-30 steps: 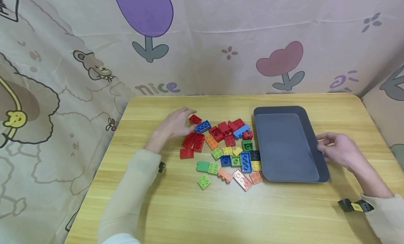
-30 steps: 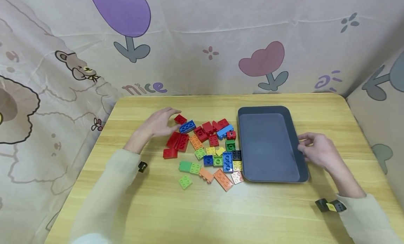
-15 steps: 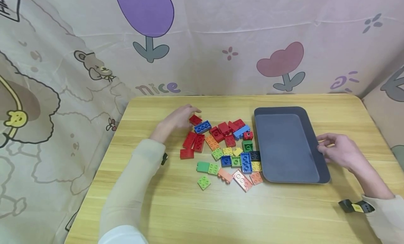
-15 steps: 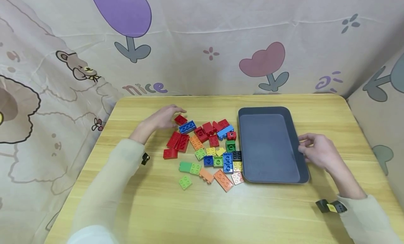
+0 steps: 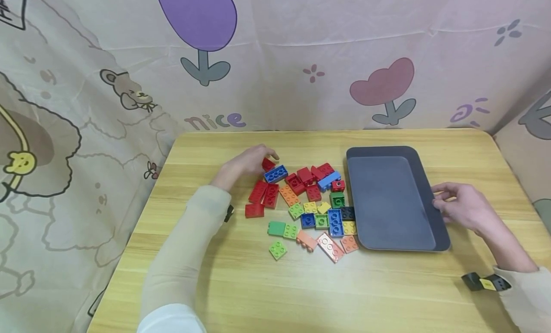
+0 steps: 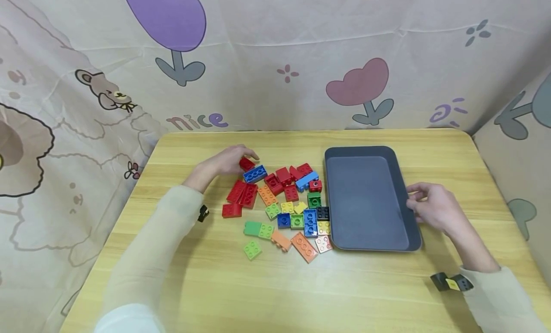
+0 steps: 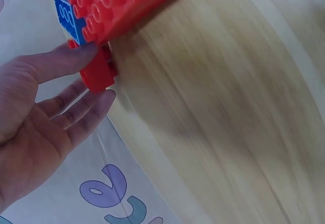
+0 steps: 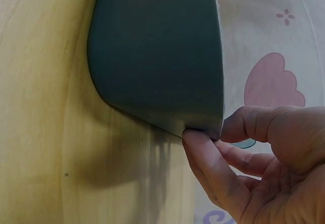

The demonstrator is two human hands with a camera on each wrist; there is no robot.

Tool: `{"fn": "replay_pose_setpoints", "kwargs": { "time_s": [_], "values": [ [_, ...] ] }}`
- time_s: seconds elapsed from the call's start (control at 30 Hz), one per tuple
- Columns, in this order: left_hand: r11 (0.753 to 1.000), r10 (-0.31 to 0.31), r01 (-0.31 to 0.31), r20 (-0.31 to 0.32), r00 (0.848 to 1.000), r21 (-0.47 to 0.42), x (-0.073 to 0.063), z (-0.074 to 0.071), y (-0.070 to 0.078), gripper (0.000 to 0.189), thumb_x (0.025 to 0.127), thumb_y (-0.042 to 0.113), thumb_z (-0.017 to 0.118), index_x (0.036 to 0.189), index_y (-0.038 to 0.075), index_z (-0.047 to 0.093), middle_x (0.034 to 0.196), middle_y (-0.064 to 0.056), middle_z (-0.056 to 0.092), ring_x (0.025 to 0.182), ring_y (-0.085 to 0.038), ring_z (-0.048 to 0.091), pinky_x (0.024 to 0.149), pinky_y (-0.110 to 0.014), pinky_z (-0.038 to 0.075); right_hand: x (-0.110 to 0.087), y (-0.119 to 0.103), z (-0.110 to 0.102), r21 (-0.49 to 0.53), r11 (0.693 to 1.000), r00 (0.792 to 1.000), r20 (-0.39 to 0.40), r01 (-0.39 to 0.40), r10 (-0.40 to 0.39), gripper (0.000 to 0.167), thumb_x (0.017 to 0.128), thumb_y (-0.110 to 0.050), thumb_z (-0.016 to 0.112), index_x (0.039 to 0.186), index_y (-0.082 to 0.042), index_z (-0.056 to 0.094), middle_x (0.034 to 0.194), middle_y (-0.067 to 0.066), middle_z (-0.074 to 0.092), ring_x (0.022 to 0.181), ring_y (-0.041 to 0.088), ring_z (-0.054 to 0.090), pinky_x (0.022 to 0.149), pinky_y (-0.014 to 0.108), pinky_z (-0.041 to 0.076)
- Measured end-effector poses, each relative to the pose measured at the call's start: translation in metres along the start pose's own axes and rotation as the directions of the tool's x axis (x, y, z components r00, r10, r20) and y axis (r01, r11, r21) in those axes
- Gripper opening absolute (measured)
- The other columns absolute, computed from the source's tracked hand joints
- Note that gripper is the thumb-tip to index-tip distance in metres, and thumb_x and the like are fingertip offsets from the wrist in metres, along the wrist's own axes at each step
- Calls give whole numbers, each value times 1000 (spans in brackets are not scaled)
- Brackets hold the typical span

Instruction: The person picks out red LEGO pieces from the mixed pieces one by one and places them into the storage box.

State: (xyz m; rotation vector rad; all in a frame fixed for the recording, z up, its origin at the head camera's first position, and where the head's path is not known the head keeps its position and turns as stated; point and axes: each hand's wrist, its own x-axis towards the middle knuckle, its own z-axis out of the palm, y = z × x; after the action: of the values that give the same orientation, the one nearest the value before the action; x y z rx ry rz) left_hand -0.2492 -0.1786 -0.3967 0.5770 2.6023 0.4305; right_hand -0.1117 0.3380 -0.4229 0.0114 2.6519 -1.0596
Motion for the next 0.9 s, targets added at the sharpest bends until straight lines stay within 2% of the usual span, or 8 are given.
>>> {"fn": "replay_pose_setpoints", "kwargs": {
  "time_s": [0.2,0.33,0.63,0.9],
  "values": [
    [999,16,-17,6,1000,45,4,0,1,46,90,-11,69,130,11,71,135,-15,66,130,-32,59,117,-46,50,1,-1,1,-8,1000,1000,-3,0,0,44,98,-1,61,136,19,53,114,37,66,73,1,68,63,29,64],
    [998,24,-24,7,1000,60,5,0,1,43,88,-14,67,124,9,73,128,-15,71,125,-32,61,116,-47,50,1,-1,1,-10,1000,1000,-2,-2,2,44,98,0,61,136,19,52,114,36,66,72,1,68,63,29,64],
    [999,-3,3,22,1000,32,7,-3,3,44,89,-13,67,127,9,71,128,-14,71,125,-31,64,115,-45,52,1,0,1,-12,1000,1000,-1,-6,6,45,98,0,61,137,19,52,113,35,66,72,0,67,63,29,64],
    [999,13,-14,25,1000,35,10,-11,9,44,89,-10,73,129,7,69,125,-15,71,120,-31,66,110,-44,55,1,1,0,-8,1000,1000,6,-2,3,45,99,-1,60,137,20,51,115,37,65,73,-1,68,64,29,64]
  ]
}}
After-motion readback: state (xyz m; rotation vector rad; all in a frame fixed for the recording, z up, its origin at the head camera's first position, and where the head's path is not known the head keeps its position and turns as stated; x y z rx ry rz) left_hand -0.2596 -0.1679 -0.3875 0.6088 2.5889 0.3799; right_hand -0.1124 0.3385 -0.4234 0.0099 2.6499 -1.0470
